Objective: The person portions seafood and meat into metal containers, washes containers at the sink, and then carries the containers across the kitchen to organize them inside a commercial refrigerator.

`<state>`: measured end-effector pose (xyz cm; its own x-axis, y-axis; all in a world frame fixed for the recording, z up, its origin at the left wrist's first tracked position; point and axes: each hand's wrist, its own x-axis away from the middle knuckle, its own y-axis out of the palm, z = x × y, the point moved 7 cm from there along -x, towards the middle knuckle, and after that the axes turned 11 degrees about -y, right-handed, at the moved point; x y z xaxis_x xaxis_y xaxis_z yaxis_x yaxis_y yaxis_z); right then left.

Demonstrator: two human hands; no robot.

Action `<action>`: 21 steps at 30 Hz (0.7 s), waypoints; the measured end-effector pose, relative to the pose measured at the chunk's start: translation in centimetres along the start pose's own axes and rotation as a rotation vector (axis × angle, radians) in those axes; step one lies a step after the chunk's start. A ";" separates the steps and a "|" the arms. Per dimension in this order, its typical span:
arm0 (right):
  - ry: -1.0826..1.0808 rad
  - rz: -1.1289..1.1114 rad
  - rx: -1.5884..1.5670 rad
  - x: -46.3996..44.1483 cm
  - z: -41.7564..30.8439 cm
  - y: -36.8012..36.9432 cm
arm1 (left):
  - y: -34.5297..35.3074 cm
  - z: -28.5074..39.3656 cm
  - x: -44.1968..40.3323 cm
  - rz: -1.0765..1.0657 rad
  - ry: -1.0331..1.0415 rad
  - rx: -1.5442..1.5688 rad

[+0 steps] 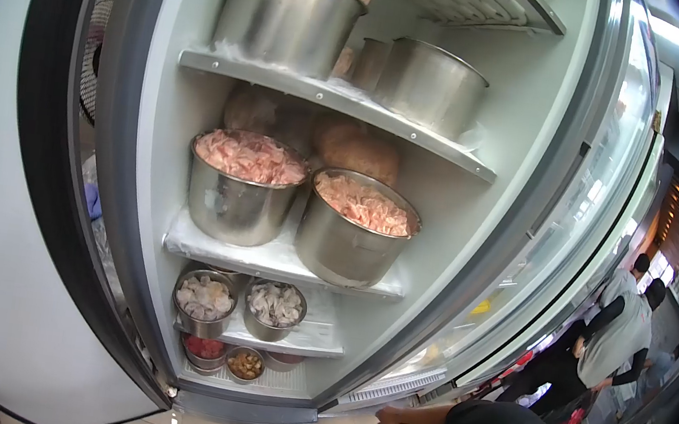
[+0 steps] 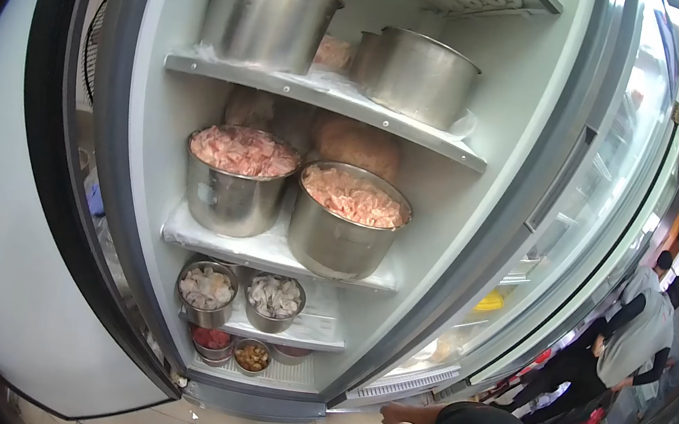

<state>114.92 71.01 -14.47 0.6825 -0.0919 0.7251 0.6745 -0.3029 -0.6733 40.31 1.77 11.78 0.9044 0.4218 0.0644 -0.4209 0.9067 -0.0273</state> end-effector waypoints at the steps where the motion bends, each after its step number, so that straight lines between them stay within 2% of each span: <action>1: -0.023 -0.053 0.065 0.4 -1.0 -0.1 | 0.9 0.4 0.3 -0.012 0.011 -0.012; 2: -0.139 -0.030 0.137 0.2 -2.6 -1.4 | 1.7 0.7 0.6 -0.026 0.018 -0.031; 3: -0.119 0.066 0.118 0.6 -4.9 -4.7 | 2.4 0.9 0.9 -0.036 0.025 -0.048; 4: -0.099 0.162 0.098 1.6 -8.7 -10.1 | 3.2 1.1 1.4 -0.049 0.029 -0.068; 5: -0.205 0.292 0.048 1.9 -11.2 -14.6 | 3.7 1.3 1.8 -0.060 0.037 -0.079; 6: -0.400 0.541 -0.023 2.9 -13.8 -20.0 | 4.3 1.8 2.2 -0.068 0.050 -0.090; 7: -0.402 0.696 -0.072 6.3 -17.8 -27.3 | 4.8 2.1 2.6 -0.078 0.060 -0.095; 8: -0.449 0.839 0.012 9.3 -20.6 -32.8 | 5.3 2.4 3.2 -0.084 0.067 -0.103; 9: -0.623 1.095 0.116 14.5 -24.5 -39.6 | 5.5 2.6 3.6 -0.092 0.074 -0.111; 10: -0.696 1.291 0.174 17.5 -25.5 -43.7 | 5.7 2.9 4.1 -0.098 0.083 -0.117; 11: -0.594 1.367 0.347 20.8 -26.4 -47.5 | 5.9 3.0 4.7 -0.103 0.089 -0.126; 14: -0.483 1.680 0.349 26.2 -26.3 -56.2 | 6.1 3.7 6.5 -0.121 0.110 -0.161; 16: -0.306 1.509 0.230 25.7 -24.4 -59.9 | 5.6 4.3 8.0 -0.121 0.127 -0.180; 17: -0.328 1.517 0.226 25.2 -23.9 -60.6 | 5.2 4.5 8.7 -0.121 0.135 -0.186; 19: -0.179 1.314 0.010 22.3 -21.3 -61.7 | 4.3 4.6 10.5 -0.118 0.153 -0.197; 21: -0.209 1.344 -0.022 22.5 -21.5 -62.1 | 3.1 4.5 12.3 -0.117 0.161 -0.210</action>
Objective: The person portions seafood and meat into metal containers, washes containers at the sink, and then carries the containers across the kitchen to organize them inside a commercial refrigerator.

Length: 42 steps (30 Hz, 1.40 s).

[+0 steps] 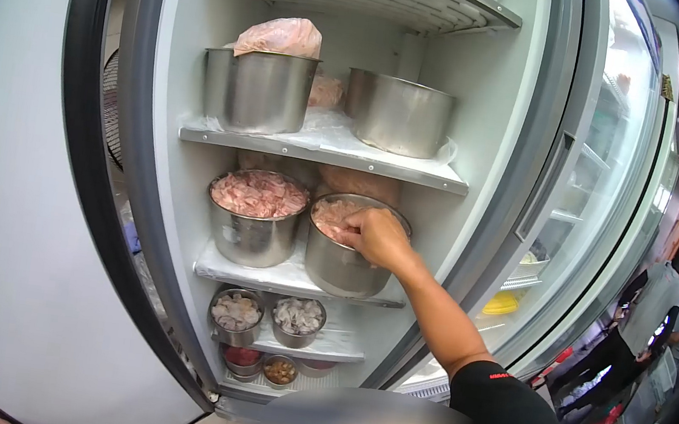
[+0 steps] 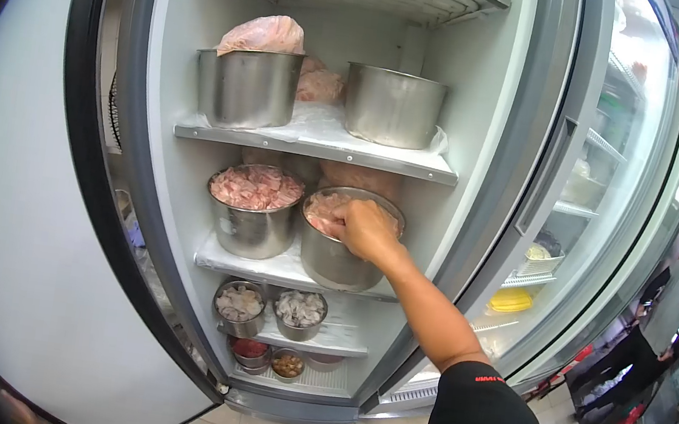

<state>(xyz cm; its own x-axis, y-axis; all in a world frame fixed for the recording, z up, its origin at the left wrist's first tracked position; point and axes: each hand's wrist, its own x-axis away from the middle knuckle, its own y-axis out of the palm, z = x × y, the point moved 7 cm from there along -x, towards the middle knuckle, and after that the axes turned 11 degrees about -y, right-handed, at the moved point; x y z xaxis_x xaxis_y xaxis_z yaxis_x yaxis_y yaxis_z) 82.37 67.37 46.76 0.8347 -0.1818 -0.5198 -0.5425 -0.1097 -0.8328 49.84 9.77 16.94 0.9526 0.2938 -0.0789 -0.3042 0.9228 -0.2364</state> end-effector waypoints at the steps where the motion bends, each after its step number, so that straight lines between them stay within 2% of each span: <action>1: 0.043 0.001 0.092 -0.1 0.6 0.2 | -0.6 -0.1 1.0 0.000 0.001 -0.011; 3: 0.080 -0.008 0.174 -0.2 1.1 0.1 | -1.9 -0.6 3.3 -0.001 -0.002 -0.029; 5: 0.302 -0.016 0.153 0.3 1.3 -0.1 | -3.4 -1.0 5.6 0.007 -0.008 -0.054; 6: 0.290 -0.025 0.132 0.8 1.4 0.4 | -4.4 -1.2 6.9 0.014 -0.009 -0.062; 8: -0.141 0.505 0.185 1.9 -2.5 -2.5 | -6.6 -1.8 9.6 0.038 -0.018 -0.082; 9: -0.182 0.641 0.022 3.8 -4.1 -3.5 | -7.7 -2.4 11.1 0.051 -0.028 -0.094; 11: -0.258 0.632 -0.179 7.1 -6.9 -3.1 | -10.0 -3.5 14.3 0.079 -0.056 -0.115; 13: -0.301 0.261 -0.543 10.4 -9.2 1.0 | -12.4 -4.7 17.8 0.109 -0.088 -0.146; 14: -0.468 0.203 -0.622 12.6 -10.5 4.2 | -13.5 -5.2 19.7 0.125 -0.103 -0.160; 15: -0.534 -0.064 -0.813 15.2 -11.5 8.7 | -14.6 -5.8 21.8 0.137 -0.123 -0.179; 17: -0.559 -0.710 -0.633 22.5 -12.8 17.1 | -17.0 -7.1 26.2 0.174 -0.165 -0.210; 18: -0.541 -0.884 -0.662 26.9 -12.3 22.6 | -18.2 -7.5 28.7 0.195 -0.182 -0.226; 20: -0.547 -1.249 -0.418 35.8 -11.1 30.2 | -20.4 -8.5 33.9 0.225 -0.224 -0.264; 24: -0.680 -1.314 -0.320 42.6 -11.5 29.5 | -23.0 -10.7 44.4 0.226 -0.295 -0.347; 25: -0.645 -1.332 -0.277 43.3 -11.6 29.0 | -22.8 -11.2 46.6 0.193 -0.292 -0.353; 26: -0.612 -1.353 -0.233 44.3 -11.5 28.4 | -21.9 -11.0 48.5 0.153 -0.283 -0.336; 28: -0.708 -1.288 -0.198 44.9 -11.8 27.9 | -18.0 -10.3 52.1 0.025 -0.192 -0.135; 29: -0.697 -1.254 -0.160 44.8 -11.6 27.5 | -15.0 -5.4 54.8 -0.028 -0.278 -0.363; 30: -0.697 -1.217 -0.116 44.7 -11.4 27.2 | -13.3 -4.5 56.5 -0.095 -0.341 -0.386; 31: -0.684 -1.143 -0.193 46.4 -10.6 31.8 | -12.7 -9.7 56.6 -0.145 -0.367 -0.358; 32: -0.669 -1.070 -0.270 47.8 -9.4 36.3 | -11.1 -10.4 57.6 -0.239 -0.465 -0.352; 33: -0.597 -1.174 -0.162 46.4 -8.1 33.8 | -9.2 -8.5 59.0 -0.303 -0.581 -0.266; 34: -0.511 -1.268 -0.049 44.5 -6.1 30.5 | -7.9 -8.1 59.8 -0.367 -0.557 -0.266; 35: -0.518 -1.095 -0.131 43.2 -4.2 29.8 | -6.5 -8.0 60.0 -0.438 -0.524 -0.270; 36: -0.511 -0.922 -0.216 42.2 -1.6 29.0 | -5.8 -7.7 60.1 -0.408 -0.536 -0.249; 38: -0.616 -1.010 -0.045 43.0 3.4 30.1 | -3.3 -7.4 60.2 -0.506 -0.539 -0.294; 40: -0.325 -1.169 -0.106 43.6 6.9 29.9 | -1.2 -8.7 58.9 -0.566 -0.538 -0.317; 42: -0.482 -1.358 0.001 45.5 8.8 29.7 | 0.6 -9.1 57.3 -0.635 -0.527 -0.350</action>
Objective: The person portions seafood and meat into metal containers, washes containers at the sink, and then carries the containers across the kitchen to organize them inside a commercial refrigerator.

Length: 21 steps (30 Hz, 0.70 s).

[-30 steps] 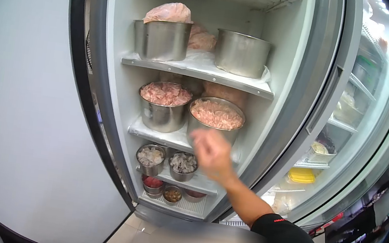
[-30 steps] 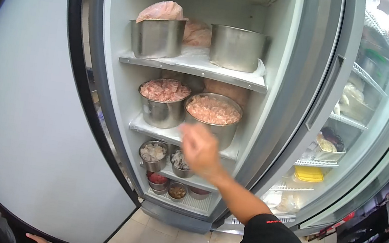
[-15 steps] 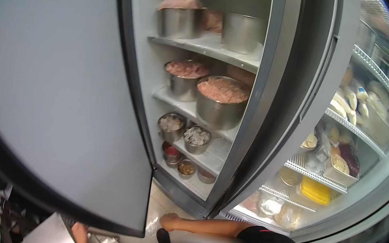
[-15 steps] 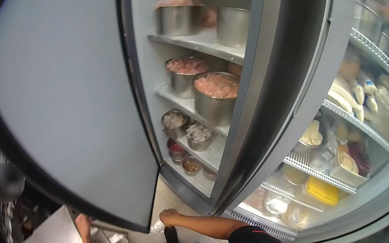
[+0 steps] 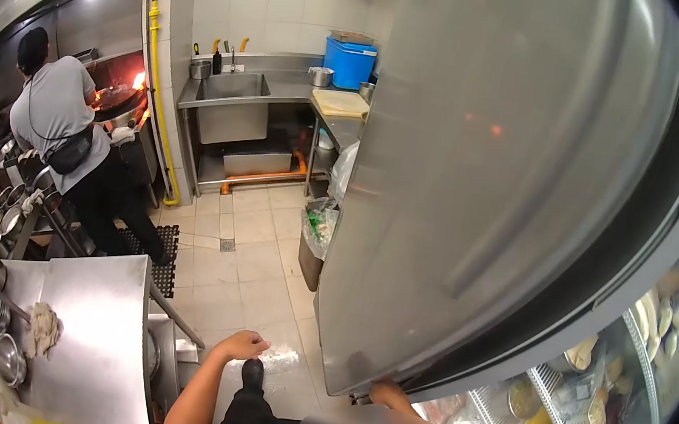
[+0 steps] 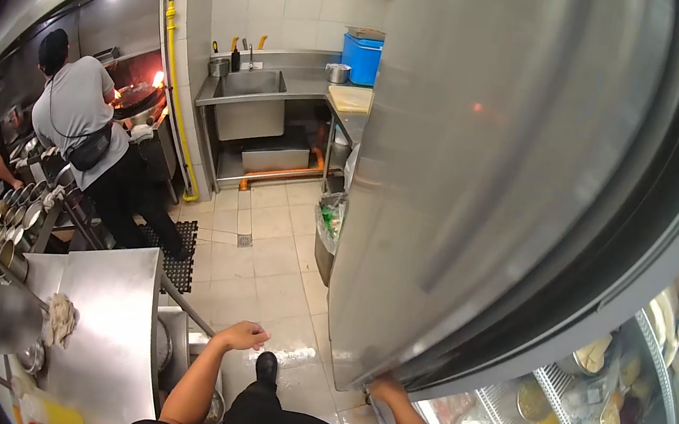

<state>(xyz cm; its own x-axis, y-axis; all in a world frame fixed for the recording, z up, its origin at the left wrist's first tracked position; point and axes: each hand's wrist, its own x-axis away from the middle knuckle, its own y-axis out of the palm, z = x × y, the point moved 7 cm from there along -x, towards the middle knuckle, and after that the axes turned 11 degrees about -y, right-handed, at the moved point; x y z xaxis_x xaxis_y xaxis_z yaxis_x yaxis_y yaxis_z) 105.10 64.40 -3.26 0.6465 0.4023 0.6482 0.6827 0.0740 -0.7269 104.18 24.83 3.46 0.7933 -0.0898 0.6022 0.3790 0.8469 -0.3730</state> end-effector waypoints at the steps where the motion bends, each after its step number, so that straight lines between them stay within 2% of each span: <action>1: 0.078 0.031 -0.031 1.4 0.1 0.2 | 0.2 0.7 -1.2 -0.028 0.002 -0.030; 4: 0.320 0.211 -0.167 1.7 2.5 2.1 | 0.3 1.8 -5.9 -0.095 0.024 -0.004; 5: 0.326 0.205 -0.171 1.1 3.3 2.9 | 0.2 2.2 -7.3 -0.134 0.030 -0.030; 7: 0.287 0.069 -0.181 0.1 3.0 4.2 | -0.9 2.0 -10.9 -0.221 0.030 -0.067; 8: 0.363 -0.088 -0.246 0.8 2.0 3.6 | -1.7 2.0 -12.3 -0.232 0.030 -0.079; 9: 0.284 -0.193 -0.147 -0.2 2.0 4.7 | -2.9 2.1 -13.9 -0.222 0.009 -0.127; 12: 0.353 -0.281 -0.206 -2.8 1.6 7.8 | -6.6 0.6 -18.3 -0.211 0.018 -0.175; 14: 0.533 -0.397 -0.564 -4.4 0.1 10.2 | -10.2 -0.4 -20.7 -0.128 -0.006 -0.127; 17: 0.437 -0.637 -0.481 -11.5 -2.2 8.7 | -15.6 -0.6 -22.0 -0.193 -0.069 -0.179; 18: 0.272 -0.466 -0.326 -17.8 -0.1 13.1 | -17.5 -1.2 -22.8 -0.192 -0.120 -0.184; 19: 0.188 -0.247 -0.238 -17.6 -5.1 1.8 | -19.1 -2.5 -24.2 -0.206 -0.115 -0.204; 20: 0.085 -0.220 -0.191 -22.6 -5.2 1.5 | -20.9 -4.3 -25.9 -0.145 -0.095 -0.198; 21: 0.008 0.015 -0.246 -26.8 -5.6 -0.8 | -22.8 -5.1 -27.2 -0.082 -0.074 -0.190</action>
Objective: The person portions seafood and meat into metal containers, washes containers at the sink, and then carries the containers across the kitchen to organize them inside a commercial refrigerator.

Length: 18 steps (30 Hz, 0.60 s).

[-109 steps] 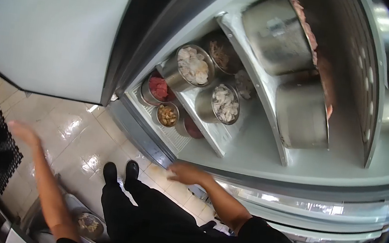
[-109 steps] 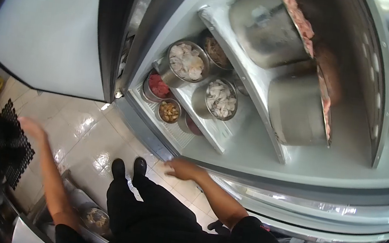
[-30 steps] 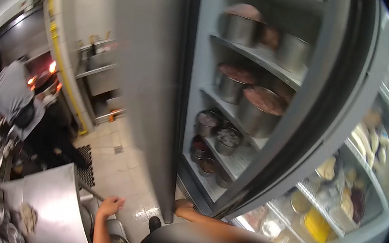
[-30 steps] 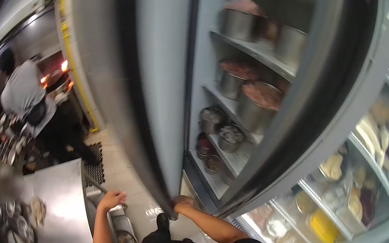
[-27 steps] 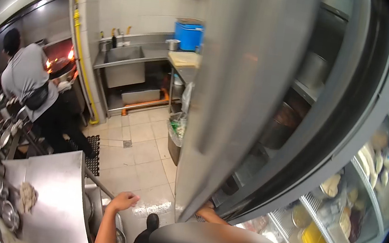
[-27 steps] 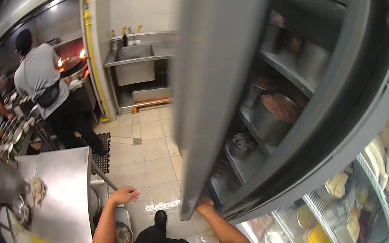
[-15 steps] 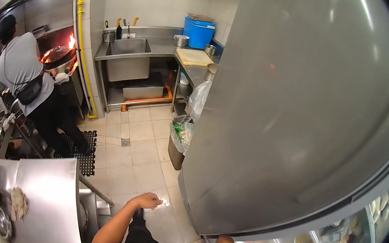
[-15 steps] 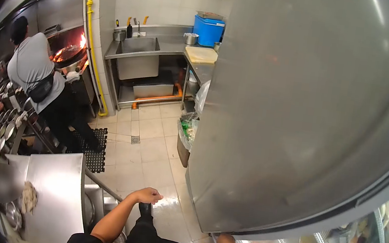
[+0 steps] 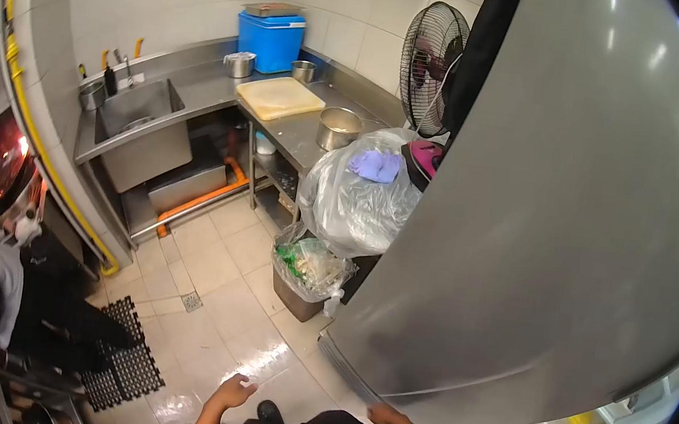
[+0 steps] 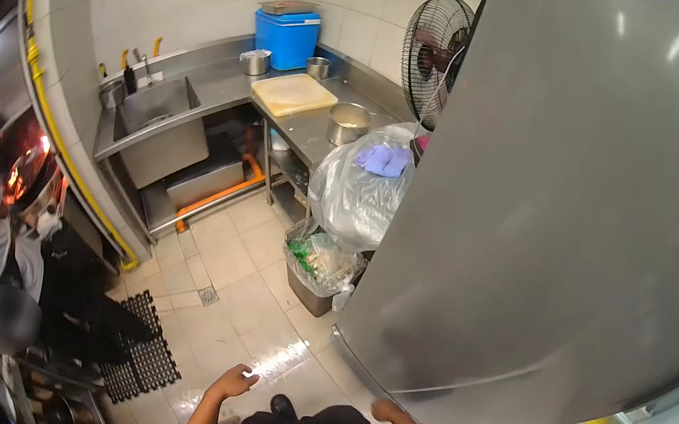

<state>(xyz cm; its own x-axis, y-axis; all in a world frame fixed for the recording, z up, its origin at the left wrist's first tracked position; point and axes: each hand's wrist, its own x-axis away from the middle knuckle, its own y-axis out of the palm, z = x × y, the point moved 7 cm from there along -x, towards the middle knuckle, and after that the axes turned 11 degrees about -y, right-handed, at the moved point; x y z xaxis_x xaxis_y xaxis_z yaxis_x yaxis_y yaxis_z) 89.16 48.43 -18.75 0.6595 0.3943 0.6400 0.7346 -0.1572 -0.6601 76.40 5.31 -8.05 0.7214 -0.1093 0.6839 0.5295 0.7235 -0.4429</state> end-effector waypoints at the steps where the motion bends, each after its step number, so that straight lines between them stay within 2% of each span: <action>1: -0.089 0.141 -0.030 -3.3 -1.8 -2.9 | -1.5 -0.2 -0.4 -0.005 0.005 -0.020; 3: -0.154 0.356 -0.145 -9.4 -5.5 -9.2 | -6.0 -1.1 -0.2 0.084 -0.076 0.082; 5: -0.151 0.540 -0.235 -11.9 -11.6 -18.5 | -9.3 -1.8 -0.7 0.140 -0.081 0.055; 7: -0.233 0.680 -0.268 -15.0 -15.9 -26.0 | -12.0 -2.3 -0.6 0.167 -0.106 0.208; 10: -0.289 0.811 -0.351 -20.7 -19.2 -34.4 | -15.2 -4.8 -2.1 0.275 -0.097 0.139; 11: -0.394 0.914 -0.404 -22.7 -20.1 -37.1 | -15.9 -5.8 -2.8 0.249 -0.132 0.266; 12: -0.501 1.014 -0.456 -24.4 -20.9 -39.6 | -16.1 -10.3 -5.5 0.249 -0.142 0.319; 13: -0.511 1.017 -0.468 -26.6 -21.3 -41.5 | -16.1 -14.4 -7.8 0.207 -0.236 0.284; 14: -0.496 0.971 -0.597 -29.3 -21.4 -43.2 | -15.8 -16.9 -10.0 0.326 -0.112 0.044; 15: -0.483 0.921 -0.728 -31.8 -21.8 -44.8 | -18.2 -15.2 -8.6 0.425 -0.221 -0.086; 17: -0.457 0.882 -0.812 -36.1 -22.6 -48.2 | -20.1 -17.4 -11.6 0.338 -0.048 -0.162; 18: -0.444 0.893 -0.733 -37.7 -23.2 -50.0 | -22.0 -16.8 -12.7 0.345 -0.053 -0.168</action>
<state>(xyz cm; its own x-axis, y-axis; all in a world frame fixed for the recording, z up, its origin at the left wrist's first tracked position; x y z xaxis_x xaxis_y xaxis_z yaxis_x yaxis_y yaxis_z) 31.30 20.41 -0.74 0.9689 0.1390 -0.2047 0.0656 -0.9420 -0.3291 63.10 -20.71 -16.76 0.8481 0.1595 0.5053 0.3288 0.5894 -0.7379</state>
